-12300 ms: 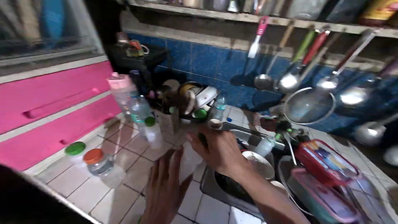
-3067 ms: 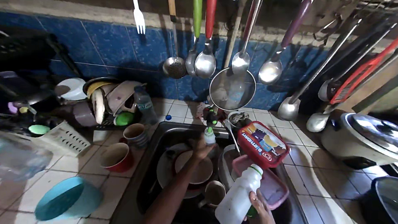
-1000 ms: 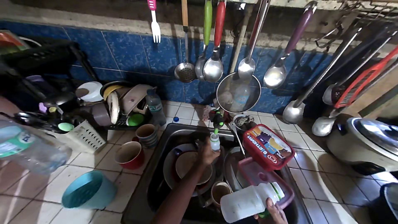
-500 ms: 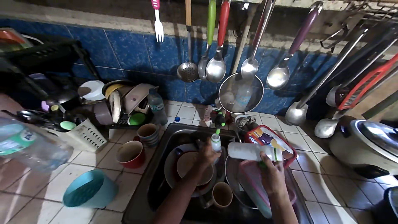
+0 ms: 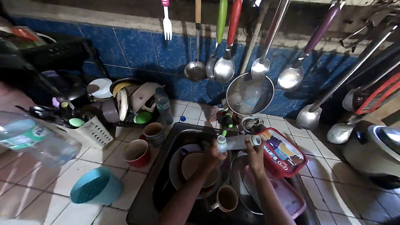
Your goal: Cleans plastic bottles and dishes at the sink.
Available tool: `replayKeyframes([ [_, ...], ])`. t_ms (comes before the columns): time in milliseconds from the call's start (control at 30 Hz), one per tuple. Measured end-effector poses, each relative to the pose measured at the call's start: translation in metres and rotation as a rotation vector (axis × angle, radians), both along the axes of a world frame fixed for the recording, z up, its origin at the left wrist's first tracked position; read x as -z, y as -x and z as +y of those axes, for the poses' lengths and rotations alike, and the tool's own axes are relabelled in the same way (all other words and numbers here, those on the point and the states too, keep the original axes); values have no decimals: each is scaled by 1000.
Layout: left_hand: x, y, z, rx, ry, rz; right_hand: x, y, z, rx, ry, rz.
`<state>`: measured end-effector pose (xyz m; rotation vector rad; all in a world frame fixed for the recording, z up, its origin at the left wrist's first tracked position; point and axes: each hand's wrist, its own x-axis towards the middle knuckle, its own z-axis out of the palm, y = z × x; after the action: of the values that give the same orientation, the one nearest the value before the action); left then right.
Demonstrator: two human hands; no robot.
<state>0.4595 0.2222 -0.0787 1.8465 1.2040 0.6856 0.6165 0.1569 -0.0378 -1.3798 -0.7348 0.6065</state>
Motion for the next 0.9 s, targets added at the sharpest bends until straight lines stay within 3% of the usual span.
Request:
replayKeyframes([
  [333,-2,-1,2,0,-16,26,2,4,5,-230,336,-434],
  [667,2,2,6,-3,67,-44,-11,16,20,-289,455,-543],
  [900,9,8,3,-174,28,-466,-15,27,28,-415,491,-613],
])
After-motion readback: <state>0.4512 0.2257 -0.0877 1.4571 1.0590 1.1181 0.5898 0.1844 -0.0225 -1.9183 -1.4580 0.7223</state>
